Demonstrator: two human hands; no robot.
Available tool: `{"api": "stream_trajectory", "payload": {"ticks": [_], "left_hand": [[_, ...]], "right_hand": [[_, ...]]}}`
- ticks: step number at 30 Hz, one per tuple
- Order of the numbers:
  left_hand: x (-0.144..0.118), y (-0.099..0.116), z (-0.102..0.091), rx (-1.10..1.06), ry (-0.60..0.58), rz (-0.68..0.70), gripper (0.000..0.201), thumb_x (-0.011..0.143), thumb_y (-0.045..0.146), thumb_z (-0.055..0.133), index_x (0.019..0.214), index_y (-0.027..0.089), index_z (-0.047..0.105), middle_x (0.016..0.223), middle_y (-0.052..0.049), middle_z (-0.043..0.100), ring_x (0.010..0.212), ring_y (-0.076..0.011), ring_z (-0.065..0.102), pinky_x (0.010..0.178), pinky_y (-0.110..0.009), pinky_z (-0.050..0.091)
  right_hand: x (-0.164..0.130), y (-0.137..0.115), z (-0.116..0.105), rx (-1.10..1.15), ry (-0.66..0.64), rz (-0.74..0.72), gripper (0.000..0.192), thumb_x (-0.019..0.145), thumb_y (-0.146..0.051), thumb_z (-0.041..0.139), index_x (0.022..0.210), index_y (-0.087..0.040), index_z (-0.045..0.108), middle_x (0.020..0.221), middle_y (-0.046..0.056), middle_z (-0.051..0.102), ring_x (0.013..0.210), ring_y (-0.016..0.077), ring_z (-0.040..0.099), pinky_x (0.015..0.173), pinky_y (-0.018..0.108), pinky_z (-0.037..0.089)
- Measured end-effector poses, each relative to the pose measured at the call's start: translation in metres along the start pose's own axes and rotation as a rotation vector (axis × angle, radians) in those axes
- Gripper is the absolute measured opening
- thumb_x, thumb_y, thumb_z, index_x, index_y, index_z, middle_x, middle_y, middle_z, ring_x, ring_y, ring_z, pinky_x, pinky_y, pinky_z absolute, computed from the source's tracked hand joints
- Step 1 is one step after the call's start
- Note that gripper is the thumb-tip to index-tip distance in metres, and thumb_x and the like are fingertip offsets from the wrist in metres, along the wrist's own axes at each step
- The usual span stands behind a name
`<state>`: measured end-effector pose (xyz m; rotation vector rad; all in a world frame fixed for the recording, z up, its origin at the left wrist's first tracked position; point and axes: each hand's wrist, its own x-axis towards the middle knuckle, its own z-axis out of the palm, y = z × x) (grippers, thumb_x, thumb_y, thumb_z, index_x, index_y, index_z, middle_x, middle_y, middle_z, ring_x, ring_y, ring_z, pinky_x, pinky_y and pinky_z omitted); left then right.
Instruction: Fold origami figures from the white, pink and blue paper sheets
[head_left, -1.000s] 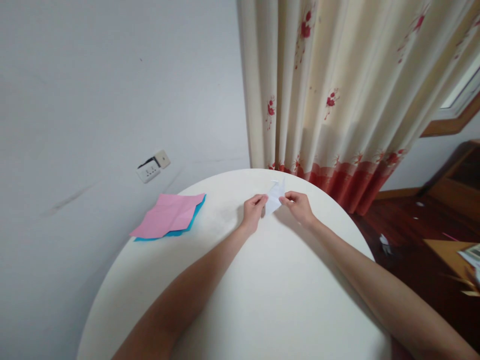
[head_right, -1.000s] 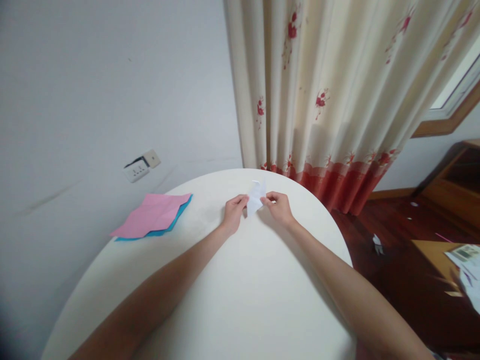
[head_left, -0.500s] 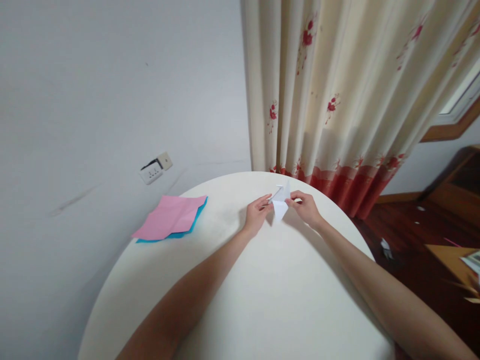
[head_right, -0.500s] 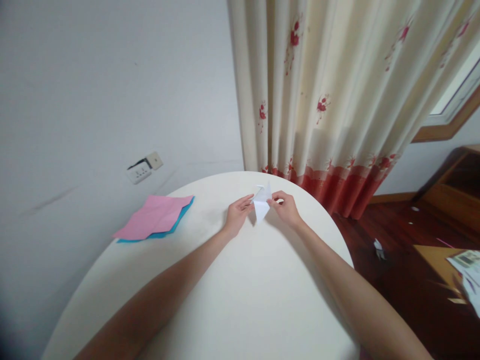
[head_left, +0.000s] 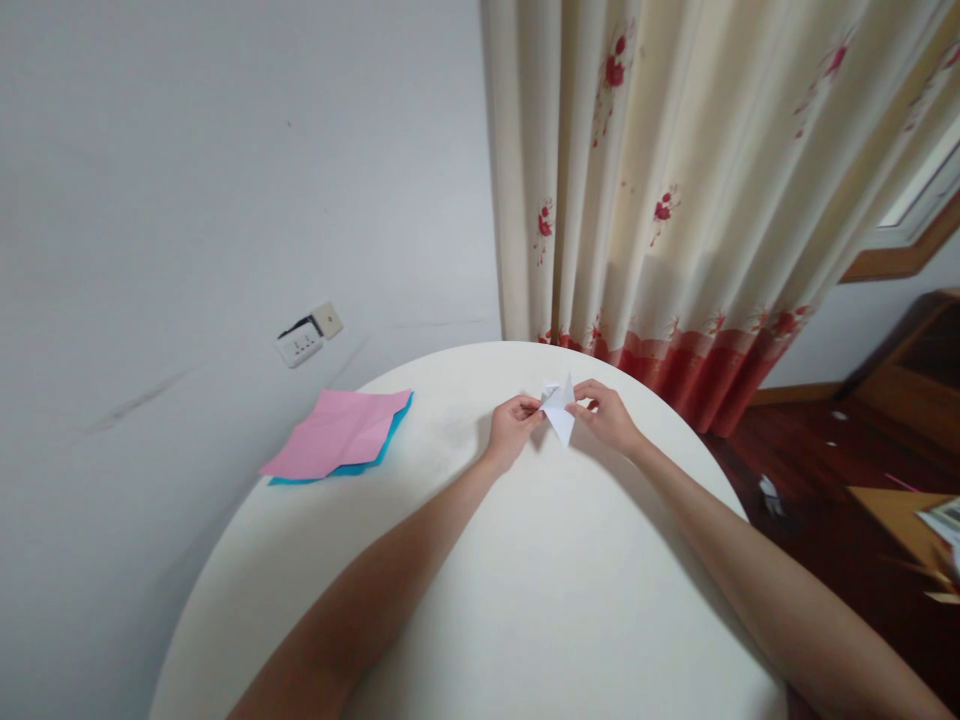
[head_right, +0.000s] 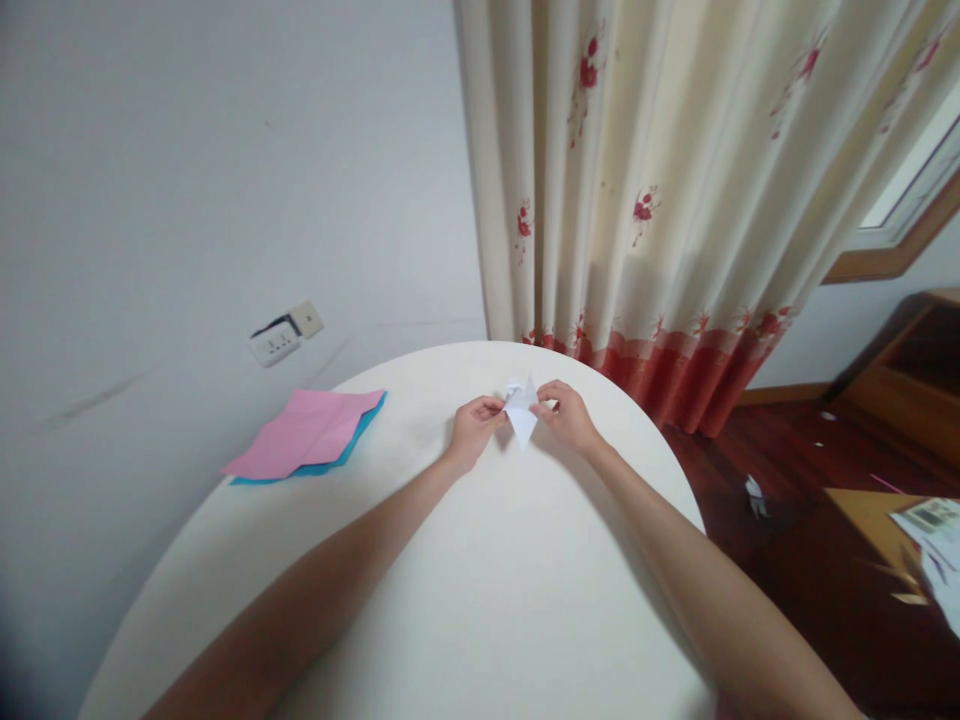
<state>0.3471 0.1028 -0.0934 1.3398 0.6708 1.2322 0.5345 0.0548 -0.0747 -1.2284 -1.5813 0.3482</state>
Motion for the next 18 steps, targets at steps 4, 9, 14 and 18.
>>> {"api": "stream_trajectory", "payload": {"ticks": [4, 9, 14, 18], "left_hand": [[0.001, 0.001, -0.001, 0.015, 0.036, 0.004, 0.019, 0.06, 0.021, 0.078, 0.074, 0.015, 0.068, 0.073, -0.003, 0.069, 0.071, -0.0146, 0.063, 0.072, -0.028, 0.048], [0.003, 0.003, -0.002, 0.013, 0.1, 0.017, 0.017, 0.06, 0.018, 0.076, 0.074, 0.016, 0.067, 0.072, -0.001, 0.068, 0.07, -0.0138, 0.063, 0.071, -0.026, 0.048], [0.002, 0.003, 0.0, 0.011, 0.03, 0.008, 0.018, 0.059, 0.02, 0.078, 0.074, 0.015, 0.068, 0.071, -0.002, 0.069, 0.068, -0.0135, 0.063, 0.068, -0.025, 0.047], [0.0, 0.002, 0.001, -0.013, -0.02, -0.017, 0.025, 0.058, 0.025, 0.083, 0.077, 0.014, 0.071, 0.077, -0.004, 0.072, 0.071, -0.0147, 0.063, 0.071, -0.027, 0.048]], "right_hand": [[0.0, 0.004, -0.005, 0.087, -0.027, 0.067, 0.017, 0.078, -0.027, 0.06, 0.09, -0.02, 0.069, 0.098, 0.008, 0.069, 0.086, 0.0203, 0.063, 0.07, 0.032, 0.051], [-0.004, 0.007, -0.006, 0.25, -0.112, 0.133, 0.041, 0.068, -0.019, 0.065, 0.11, -0.019, 0.064, 0.106, 0.009, 0.068, 0.087, 0.0198, 0.065, 0.071, 0.032, 0.053], [-0.005, 0.002, 0.005, 0.202, -0.03, 0.121, 0.023, 0.071, -0.032, 0.071, 0.088, -0.016, 0.071, 0.088, 0.007, 0.072, 0.079, 0.0198, 0.065, 0.069, 0.031, 0.051], [-0.006, 0.004, 0.01, 0.226, 0.037, 0.163, 0.027, 0.071, -0.044, 0.072, 0.074, -0.017, 0.071, 0.075, 0.006, 0.072, 0.069, 0.0198, 0.063, 0.065, 0.032, 0.05]]}}
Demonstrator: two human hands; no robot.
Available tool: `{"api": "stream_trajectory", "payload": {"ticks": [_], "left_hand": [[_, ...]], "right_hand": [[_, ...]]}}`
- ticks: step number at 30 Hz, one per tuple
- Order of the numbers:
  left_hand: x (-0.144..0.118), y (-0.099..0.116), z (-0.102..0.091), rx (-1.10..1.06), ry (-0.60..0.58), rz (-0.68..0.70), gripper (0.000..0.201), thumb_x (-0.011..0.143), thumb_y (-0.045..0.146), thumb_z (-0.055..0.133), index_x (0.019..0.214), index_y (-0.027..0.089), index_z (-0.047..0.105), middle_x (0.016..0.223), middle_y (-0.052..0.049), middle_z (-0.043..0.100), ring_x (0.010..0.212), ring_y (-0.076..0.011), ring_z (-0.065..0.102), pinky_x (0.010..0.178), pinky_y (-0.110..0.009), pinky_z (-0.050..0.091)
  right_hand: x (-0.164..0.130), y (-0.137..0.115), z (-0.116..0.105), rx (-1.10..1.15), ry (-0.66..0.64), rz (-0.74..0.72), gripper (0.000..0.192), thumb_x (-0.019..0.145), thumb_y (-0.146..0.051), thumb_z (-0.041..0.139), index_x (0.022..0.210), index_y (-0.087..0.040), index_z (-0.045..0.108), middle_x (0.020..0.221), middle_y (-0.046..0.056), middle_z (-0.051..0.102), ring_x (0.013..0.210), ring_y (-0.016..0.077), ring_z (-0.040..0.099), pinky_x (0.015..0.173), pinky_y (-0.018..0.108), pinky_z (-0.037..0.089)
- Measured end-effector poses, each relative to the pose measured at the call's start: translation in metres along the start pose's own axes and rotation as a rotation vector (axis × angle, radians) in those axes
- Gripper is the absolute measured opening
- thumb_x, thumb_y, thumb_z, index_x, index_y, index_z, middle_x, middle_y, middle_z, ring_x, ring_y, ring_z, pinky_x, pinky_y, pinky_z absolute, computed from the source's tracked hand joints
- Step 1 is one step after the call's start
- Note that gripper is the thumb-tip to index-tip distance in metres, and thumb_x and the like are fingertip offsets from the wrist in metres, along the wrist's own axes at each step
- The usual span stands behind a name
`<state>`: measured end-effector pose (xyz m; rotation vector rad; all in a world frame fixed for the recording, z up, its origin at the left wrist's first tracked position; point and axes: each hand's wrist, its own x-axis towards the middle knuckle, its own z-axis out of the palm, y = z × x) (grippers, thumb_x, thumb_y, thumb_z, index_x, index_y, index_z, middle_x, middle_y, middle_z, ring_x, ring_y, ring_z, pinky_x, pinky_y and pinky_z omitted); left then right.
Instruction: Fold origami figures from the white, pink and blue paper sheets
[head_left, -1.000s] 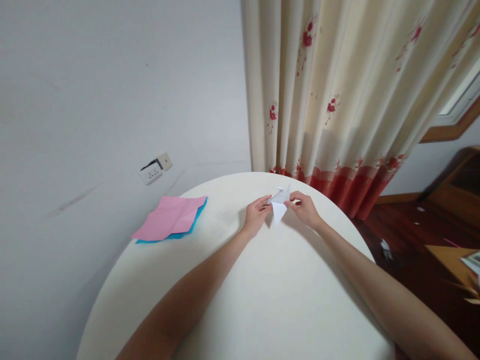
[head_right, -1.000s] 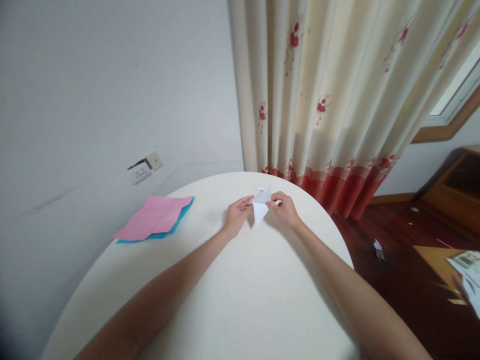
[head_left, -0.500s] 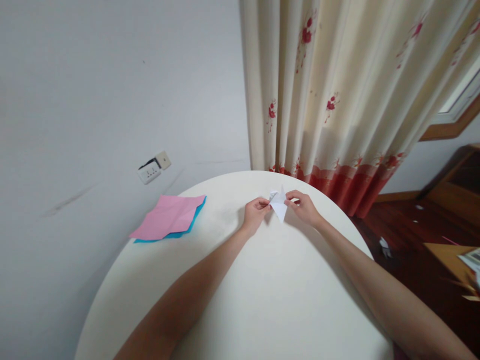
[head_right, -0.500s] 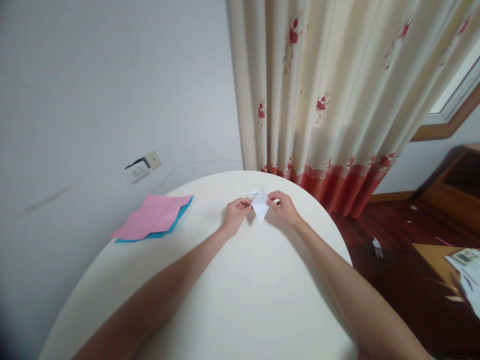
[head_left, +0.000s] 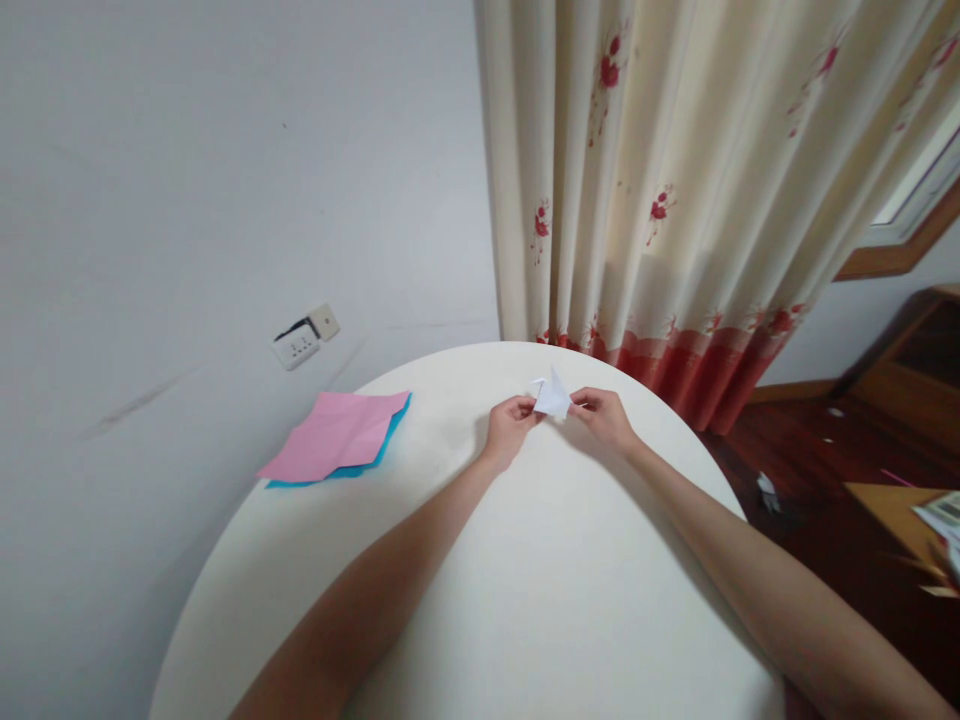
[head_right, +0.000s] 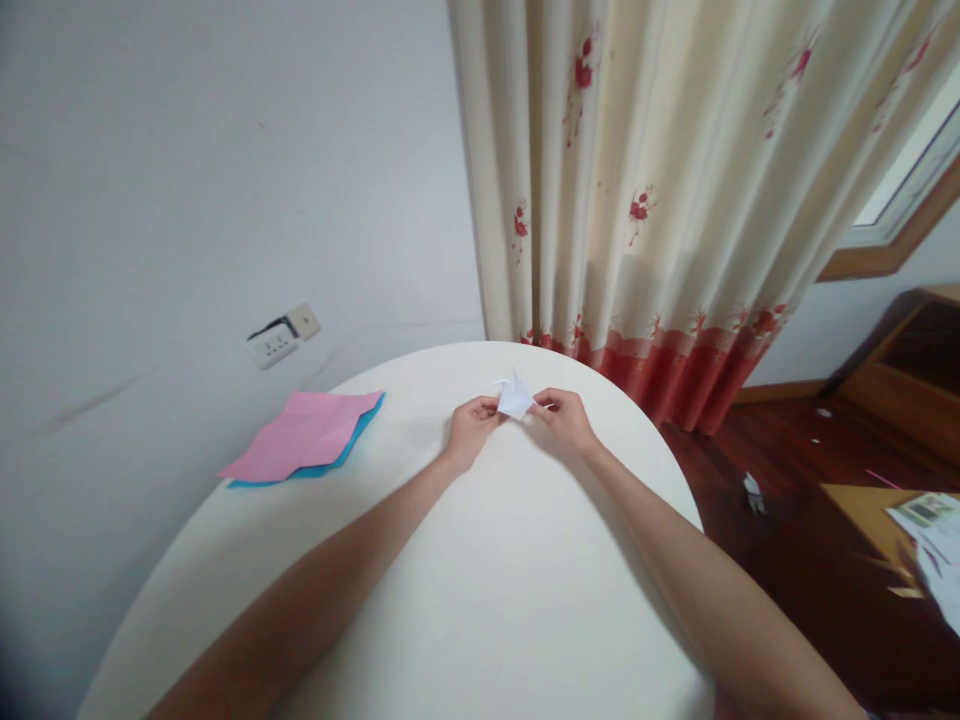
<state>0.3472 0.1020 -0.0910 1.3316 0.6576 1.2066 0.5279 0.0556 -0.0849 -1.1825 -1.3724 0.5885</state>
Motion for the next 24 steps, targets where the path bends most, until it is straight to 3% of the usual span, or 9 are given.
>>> {"api": "stream_trajectory", "payload": {"ticks": [8, 15, 21, 24], "left_hand": [[0.0009, -0.0016, -0.0038, 0.033, 0.027, 0.022, 0.023, 0.065, 0.033, 0.082, 0.078, 0.014, 0.077, 0.08, -0.005, 0.073, 0.074, -0.0165, 0.063, 0.074, -0.03, 0.046], [0.0011, -0.0013, -0.0033, 0.027, 0.09, 0.011, 0.024, 0.061, 0.029, 0.084, 0.078, 0.015, 0.076, 0.077, -0.006, 0.073, 0.07, -0.0161, 0.063, 0.07, -0.03, 0.048], [0.002, 0.001, -0.0013, 0.013, 0.086, 0.037, 0.028, 0.06, 0.026, 0.084, 0.084, 0.016, 0.076, 0.081, -0.007, 0.074, 0.072, -0.0164, 0.065, 0.073, -0.031, 0.051], [0.0033, -0.0011, -0.0007, 0.001, 0.065, 0.036, 0.029, 0.06, 0.028, 0.084, 0.085, 0.015, 0.076, 0.085, -0.008, 0.075, 0.076, -0.0178, 0.066, 0.077, -0.034, 0.053]], "right_hand": [[-0.0012, -0.0016, -0.0027, 0.069, 0.011, 0.059, 0.036, 0.065, -0.052, 0.076, 0.073, -0.017, 0.073, 0.072, 0.005, 0.072, 0.063, 0.0169, 0.06, 0.061, 0.03, 0.047], [-0.003, -0.0034, -0.0001, 0.112, 0.03, 0.078, 0.036, 0.061, -0.049, 0.08, 0.07, -0.016, 0.067, 0.068, 0.004, 0.068, 0.06, 0.0149, 0.057, 0.057, 0.028, 0.045], [-0.0012, -0.0036, 0.0002, 0.12, 0.02, 0.006, 0.047, 0.064, -0.044, 0.079, 0.1, -0.018, 0.066, 0.07, 0.0, 0.064, 0.065, 0.0158, 0.06, 0.061, 0.029, 0.049], [-0.0006, -0.0038, -0.0001, 0.056, 0.015, -0.032, 0.04, 0.068, -0.044, 0.076, 0.097, -0.018, 0.068, 0.082, 0.005, 0.069, 0.074, 0.0182, 0.063, 0.065, 0.03, 0.05]]}}
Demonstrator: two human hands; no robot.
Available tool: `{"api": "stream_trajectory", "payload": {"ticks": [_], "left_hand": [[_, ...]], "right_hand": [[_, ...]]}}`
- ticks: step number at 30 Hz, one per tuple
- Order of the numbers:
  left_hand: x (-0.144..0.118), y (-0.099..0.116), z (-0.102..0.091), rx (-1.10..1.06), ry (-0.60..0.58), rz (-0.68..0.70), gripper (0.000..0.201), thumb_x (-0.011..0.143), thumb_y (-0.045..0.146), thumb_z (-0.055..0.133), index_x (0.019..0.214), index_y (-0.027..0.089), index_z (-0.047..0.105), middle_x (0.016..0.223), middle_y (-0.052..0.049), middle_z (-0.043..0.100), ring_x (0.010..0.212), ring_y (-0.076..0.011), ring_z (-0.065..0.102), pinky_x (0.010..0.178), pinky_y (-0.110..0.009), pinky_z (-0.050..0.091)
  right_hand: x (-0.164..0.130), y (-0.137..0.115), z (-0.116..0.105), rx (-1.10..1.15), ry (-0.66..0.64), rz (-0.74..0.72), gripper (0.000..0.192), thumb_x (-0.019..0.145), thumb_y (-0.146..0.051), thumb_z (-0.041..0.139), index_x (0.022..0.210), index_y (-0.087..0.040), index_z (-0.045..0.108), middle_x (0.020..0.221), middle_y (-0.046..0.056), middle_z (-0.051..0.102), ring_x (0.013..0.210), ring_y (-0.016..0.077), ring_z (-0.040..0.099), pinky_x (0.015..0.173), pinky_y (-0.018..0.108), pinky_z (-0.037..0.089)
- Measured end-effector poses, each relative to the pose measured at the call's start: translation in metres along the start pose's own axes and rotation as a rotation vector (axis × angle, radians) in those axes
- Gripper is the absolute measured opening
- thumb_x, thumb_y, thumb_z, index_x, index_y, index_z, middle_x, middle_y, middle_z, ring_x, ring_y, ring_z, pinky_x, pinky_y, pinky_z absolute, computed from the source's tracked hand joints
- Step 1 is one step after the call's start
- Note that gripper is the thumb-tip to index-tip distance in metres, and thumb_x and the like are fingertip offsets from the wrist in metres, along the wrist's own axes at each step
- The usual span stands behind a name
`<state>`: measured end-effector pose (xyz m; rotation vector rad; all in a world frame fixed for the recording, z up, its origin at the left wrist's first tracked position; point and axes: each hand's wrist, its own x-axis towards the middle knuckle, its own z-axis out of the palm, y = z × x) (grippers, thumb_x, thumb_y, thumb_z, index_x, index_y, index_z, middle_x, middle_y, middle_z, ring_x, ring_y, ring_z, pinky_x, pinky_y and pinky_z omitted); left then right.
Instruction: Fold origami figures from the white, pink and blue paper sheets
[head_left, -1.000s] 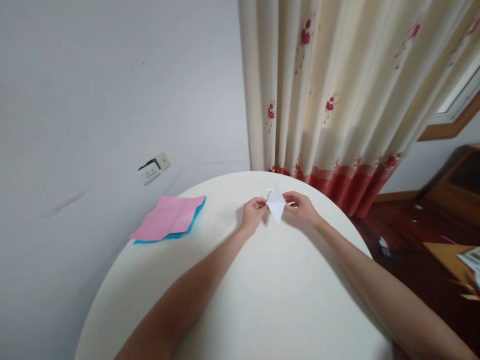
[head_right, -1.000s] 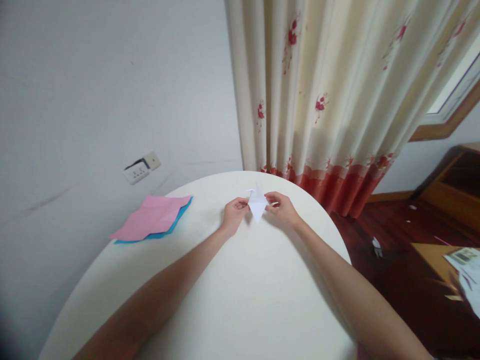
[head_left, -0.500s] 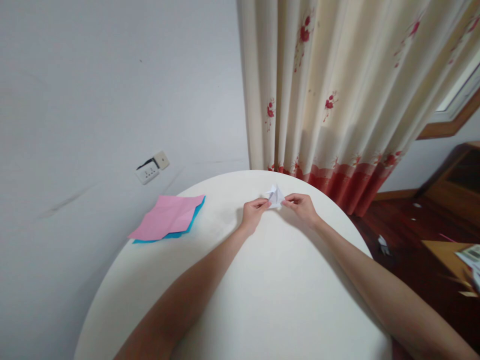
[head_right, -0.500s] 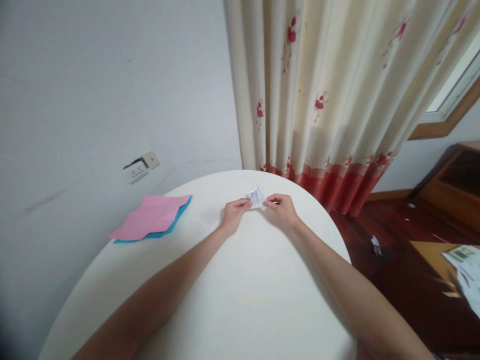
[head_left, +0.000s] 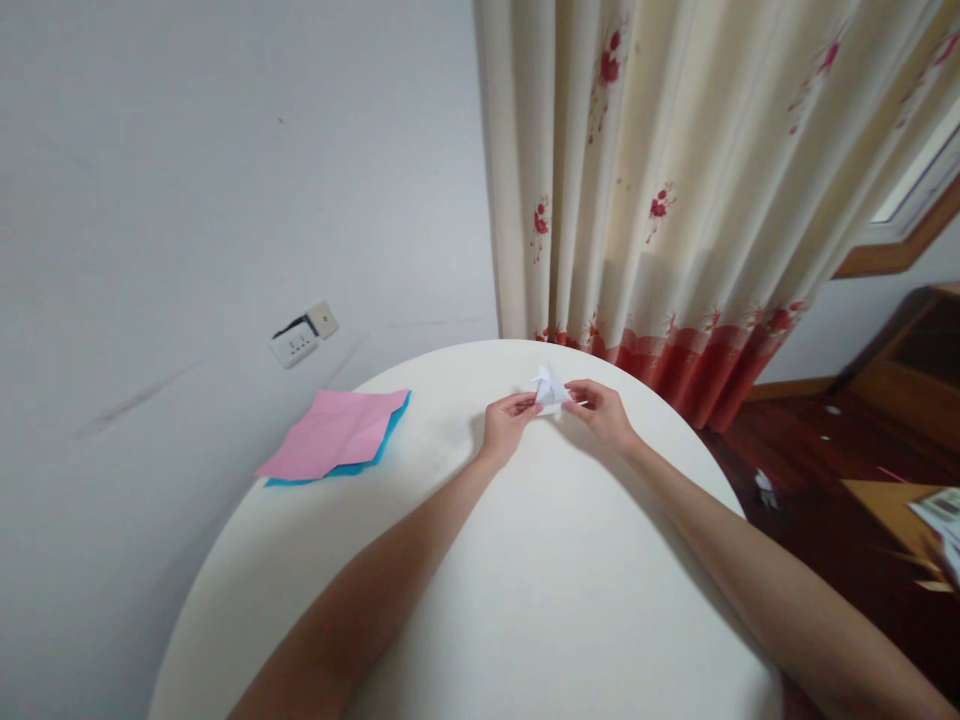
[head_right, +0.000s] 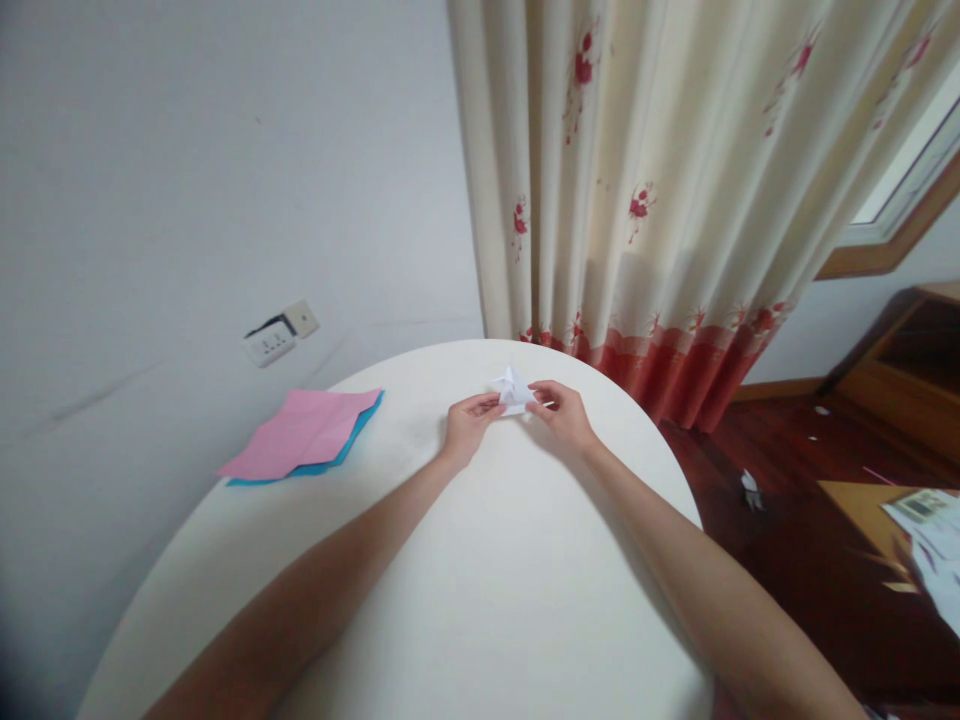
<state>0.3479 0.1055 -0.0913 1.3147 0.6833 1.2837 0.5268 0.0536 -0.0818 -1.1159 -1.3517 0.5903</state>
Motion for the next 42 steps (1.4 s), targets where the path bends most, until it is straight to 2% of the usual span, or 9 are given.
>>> {"api": "stream_trajectory", "payload": {"ticks": [3, 6, 9, 14, 19, 25, 32, 36, 42], "left_hand": [[0.003, -0.007, -0.002, 0.02, -0.028, 0.009, 0.027, 0.059, 0.025, 0.082, 0.084, 0.015, 0.076, 0.084, -0.008, 0.075, 0.075, -0.0174, 0.066, 0.076, -0.033, 0.053], [0.006, -0.016, -0.008, 0.132, -0.069, -0.002, 0.026, 0.059, 0.017, 0.079, 0.085, 0.015, 0.076, 0.08, -0.006, 0.074, 0.069, -0.016, 0.065, 0.07, -0.03, 0.051], [0.009, -0.022, -0.014, 0.341, -0.134, 0.0, 0.031, 0.058, 0.008, 0.076, 0.088, 0.016, 0.076, 0.082, -0.006, 0.074, 0.069, -0.0158, 0.063, 0.069, -0.029, 0.049], [0.009, -0.021, -0.023, 0.61, -0.165, 0.107, 0.049, 0.056, -0.002, 0.072, 0.099, 0.021, 0.075, 0.09, -0.004, 0.068, 0.073, -0.0146, 0.057, 0.072, -0.028, 0.048], [0.01, -0.023, -0.029, 0.59, -0.028, 0.147, 0.055, 0.06, -0.009, 0.053, 0.103, 0.021, 0.07, 0.089, -0.002, 0.061, 0.068, -0.0123, 0.053, 0.068, -0.024, 0.046], [0.013, -0.021, -0.03, 0.564, 0.123, 0.11, 0.042, 0.068, -0.005, 0.05, 0.099, 0.018, 0.066, 0.089, -0.001, 0.064, 0.069, -0.0113, 0.057, 0.069, -0.023, 0.045], [0.014, -0.015, -0.03, 0.543, 0.189, 0.059, 0.034, 0.075, -0.002, 0.048, 0.098, 0.015, 0.064, 0.089, -0.005, 0.065, 0.077, -0.0137, 0.061, 0.073, -0.025, 0.047], [0.015, -0.017, -0.031, 0.539, 0.179, 0.076, 0.034, 0.074, -0.003, 0.048, 0.098, 0.016, 0.064, 0.089, -0.004, 0.066, 0.078, -0.0137, 0.061, 0.075, -0.025, 0.047], [0.018, -0.02, -0.032, 0.546, 0.176, 0.068, 0.035, 0.074, -0.004, 0.048, 0.098, 0.016, 0.063, 0.089, -0.004, 0.065, 0.078, -0.0134, 0.06, 0.075, -0.025, 0.046]], "right_hand": [[-0.001, 0.002, -0.002, -0.093, -0.038, -0.014, 0.028, 0.073, -0.039, 0.071, 0.091, -0.018, 0.071, 0.09, 0.008, 0.072, 0.08, 0.0206, 0.064, 0.068, 0.031, 0.051], [-0.001, 0.01, -0.006, -0.19, -0.112, -0.009, 0.022, 0.077, -0.03, 0.065, 0.094, -0.018, 0.073, 0.094, 0.008, 0.073, 0.083, 0.021, 0.064, 0.07, 0.031, 0.051], [-0.002, 0.022, -0.013, -0.292, -0.161, 0.001, 0.025, 0.074, -0.018, 0.062, 0.095, -0.019, 0.074, 0.097, 0.008, 0.073, 0.085, 0.0215, 0.064, 0.073, 0.032, 0.051], [0.0, 0.031, -0.021, -0.36, -0.126, -0.007, 0.029, 0.075, -0.011, 0.055, 0.097, -0.019, 0.073, 0.097, 0.008, 0.072, 0.086, 0.0206, 0.064, 0.077, 0.032, 0.051], [0.003, 0.029, -0.015, -0.36, -0.124, -0.039, 0.021, 0.078, -0.026, 0.064, 0.096, -0.018, 0.073, 0.094, 0.009, 0.07, 0.079, 0.019, 0.062, 0.07, 0.031, 0.05], [0.011, 0.037, -0.006, -0.413, -0.116, -0.043, 0.015, 0.076, -0.03, 0.064, 0.074, -0.017, 0.071, 0.077, 0.005, 0.069, 0.069, 0.0169, 0.058, 0.068, 0.03, 0.045], [0.05, 0.063, -0.007, -0.339, -0.052, 0.05, 0.018, 0.068, -0.033, 0.062, 0.066, -0.016, 0.068, 0.063, 0.002, 0.066, 0.059, 0.0158, 0.055, 0.061, 0.028, 0.044], [0.082, 0.073, -0.007, -0.347, -0.044, 0.051, 0.018, 0.067, -0.033, 0.061, 0.065, -0.016, 0.067, 0.065, 0.002, 0.067, 0.062, 0.0164, 0.057, 0.063, 0.028, 0.046], [0.118, 0.086, -0.008, -0.362, -0.1, 0.045, 0.017, 0.067, -0.03, 0.063, 0.071, -0.015, 0.071, 0.071, 0.003, 0.07, 0.07, 0.0178, 0.06, 0.068, 0.028, 0.048]]}}
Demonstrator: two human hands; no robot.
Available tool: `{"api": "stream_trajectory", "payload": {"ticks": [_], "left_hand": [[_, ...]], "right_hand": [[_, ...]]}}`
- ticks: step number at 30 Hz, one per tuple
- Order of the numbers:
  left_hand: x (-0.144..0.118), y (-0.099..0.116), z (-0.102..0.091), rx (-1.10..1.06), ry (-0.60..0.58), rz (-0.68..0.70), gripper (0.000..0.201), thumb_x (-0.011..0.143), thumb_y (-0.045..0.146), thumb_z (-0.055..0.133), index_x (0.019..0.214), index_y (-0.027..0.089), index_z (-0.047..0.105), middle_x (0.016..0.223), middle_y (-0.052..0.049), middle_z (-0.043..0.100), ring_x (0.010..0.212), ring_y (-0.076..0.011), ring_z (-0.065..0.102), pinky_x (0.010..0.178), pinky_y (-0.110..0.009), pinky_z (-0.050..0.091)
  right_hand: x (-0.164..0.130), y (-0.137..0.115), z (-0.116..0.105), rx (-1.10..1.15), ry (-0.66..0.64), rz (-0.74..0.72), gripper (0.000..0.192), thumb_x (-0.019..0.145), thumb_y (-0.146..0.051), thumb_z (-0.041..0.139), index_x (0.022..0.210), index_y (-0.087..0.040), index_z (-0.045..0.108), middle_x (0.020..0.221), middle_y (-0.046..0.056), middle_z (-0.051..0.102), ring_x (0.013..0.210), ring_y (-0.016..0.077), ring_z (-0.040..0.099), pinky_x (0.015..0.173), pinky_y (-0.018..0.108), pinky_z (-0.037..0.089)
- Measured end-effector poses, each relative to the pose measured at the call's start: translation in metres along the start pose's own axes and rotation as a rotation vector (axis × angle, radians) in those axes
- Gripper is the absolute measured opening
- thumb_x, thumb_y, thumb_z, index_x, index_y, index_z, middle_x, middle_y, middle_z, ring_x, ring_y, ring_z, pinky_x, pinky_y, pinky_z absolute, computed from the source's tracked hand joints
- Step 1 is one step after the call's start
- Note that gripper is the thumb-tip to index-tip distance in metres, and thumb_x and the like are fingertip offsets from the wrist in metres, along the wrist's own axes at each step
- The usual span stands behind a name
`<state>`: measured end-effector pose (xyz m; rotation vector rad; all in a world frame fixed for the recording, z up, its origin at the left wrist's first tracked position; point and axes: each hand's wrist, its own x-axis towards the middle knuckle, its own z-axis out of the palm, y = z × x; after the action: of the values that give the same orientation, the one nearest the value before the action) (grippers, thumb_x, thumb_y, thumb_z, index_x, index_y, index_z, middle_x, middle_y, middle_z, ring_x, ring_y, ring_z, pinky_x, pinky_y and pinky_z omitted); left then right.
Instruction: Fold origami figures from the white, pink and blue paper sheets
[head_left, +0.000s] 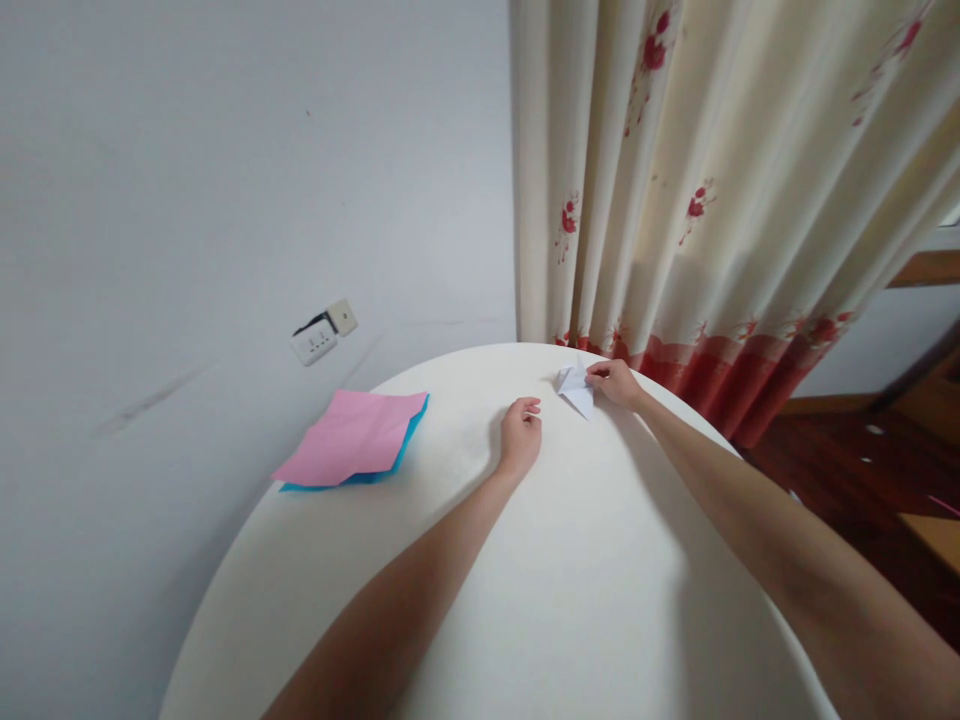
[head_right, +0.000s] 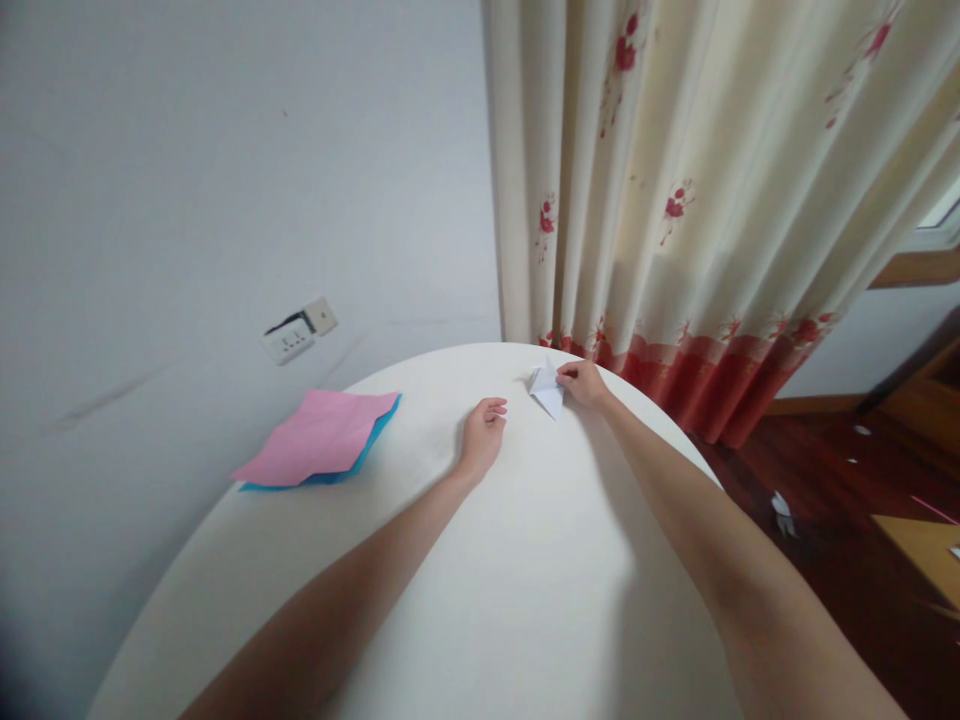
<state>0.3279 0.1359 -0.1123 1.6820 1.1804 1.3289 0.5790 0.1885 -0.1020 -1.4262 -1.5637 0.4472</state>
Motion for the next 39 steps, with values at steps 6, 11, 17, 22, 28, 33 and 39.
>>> {"api": "stream_trajectory", "payload": {"ticks": [6, 11, 17, 22, 28, 33, 39], "left_hand": [[0.0, 0.0, 0.0, -0.016, -0.002, -0.013, 0.034, 0.074, -0.004, 0.048, 0.097, 0.016, 0.063, 0.088, -0.004, 0.066, 0.078, -0.013, 0.06, 0.075, -0.024, 0.046], [0.001, -0.003, 0.0, -0.058, 0.022, -0.014, 0.033, 0.073, -0.003, 0.048, 0.096, 0.016, 0.063, 0.085, -0.004, 0.065, 0.078, -0.0131, 0.06, 0.075, -0.024, 0.046], [-0.007, 0.005, -0.006, -0.14, 0.02, -0.076, 0.027, 0.075, 0.003, 0.05, 0.095, 0.017, 0.061, 0.082, -0.002, 0.063, 0.075, -0.0128, 0.061, 0.071, -0.024, 0.047], [-0.044, 0.016, -0.037, -0.162, -0.115, -0.094, 0.025, 0.075, 0.004, 0.051, 0.094, 0.016, 0.063, 0.084, -0.004, 0.067, 0.075, -0.0129, 0.063, 0.073, -0.026, 0.05], [-0.096, 0.025, -0.089, 0.01, -0.24, -0.066, 0.025, 0.073, 0.001, 0.054, 0.087, 0.017, 0.067, 0.091, -0.004, 0.071, 0.084, -0.0136, 0.065, 0.082, -0.026, 0.051], [-0.105, 0.029, -0.11, 0.142, -0.286, -0.067, 0.024, 0.077, 0.005, 0.051, 0.089, 0.017, 0.068, 0.09, -0.005, 0.072, 0.083, -0.0153, 0.066, 0.082, -0.029, 0.053], [-0.108, 0.021, -0.116, 0.466, -0.311, 0.278, 0.039, 0.079, 0.007, 0.054, 0.114, 0.019, 0.065, 0.122, -0.01, 0.066, 0.117, -0.0216, 0.058, 0.107, -0.041, 0.041]], "right_hand": [[0.013, 0.01, 0.0, -0.017, -0.023, 0.025, 0.012, 0.068, -0.025, 0.064, 0.07, -0.015, 0.07, 0.071, 0.003, 0.07, 0.067, 0.0168, 0.061, 0.069, 0.028, 0.05], [0.005, 0.009, -0.008, -0.053, -0.01, 0.055, 0.009, 0.066, -0.017, 0.065, 0.072, -0.016, 0.07, 0.076, 0.004, 0.072, 0.069, 0.0163, 0.063, 0.07, 0.026, 0.051], [-0.026, -0.01, -0.028, -0.123, 0.091, 0.109, 0.011, 0.068, -0.017, 0.059, 0.072, -0.015, 0.07, 0.07, 0.006, 0.071, 0.066, 0.0189, 0.063, 0.067, 0.029, 0.05], [-0.07, -0.044, -0.026, -0.148, 0.124, 0.12, 0.016, 0.073, -0.019, 0.056, 0.074, -0.016, 0.072, 0.076, 0.008, 0.073, 0.07, 0.0202, 0.065, 0.069, 0.03, 0.049], [-0.136, -0.102, 0.02, -0.156, 0.033, 0.049, 0.018, 0.078, -0.015, 0.055, 0.08, -0.018, 0.073, 0.085, 0.006, 0.075, 0.073, 0.0184, 0.066, 0.074, 0.027, 0.048], [-0.183, -0.147, 0.069, -0.277, -0.095, -0.012, 0.027, 0.079, -0.011, 0.052, 0.097, -0.015, 0.072, 0.103, 0.011, 0.07, 0.093, 0.0198, 0.064, 0.088, 0.029, 0.046], [-0.216, -0.17, 0.092, -0.488, -0.177, -0.123, 0.031, 0.085, -0.018, 0.052, 0.113, -0.018, 0.066, 0.129, 0.013, 0.058, 0.122, 0.0259, 0.05, 0.102, 0.036, 0.038]]}}
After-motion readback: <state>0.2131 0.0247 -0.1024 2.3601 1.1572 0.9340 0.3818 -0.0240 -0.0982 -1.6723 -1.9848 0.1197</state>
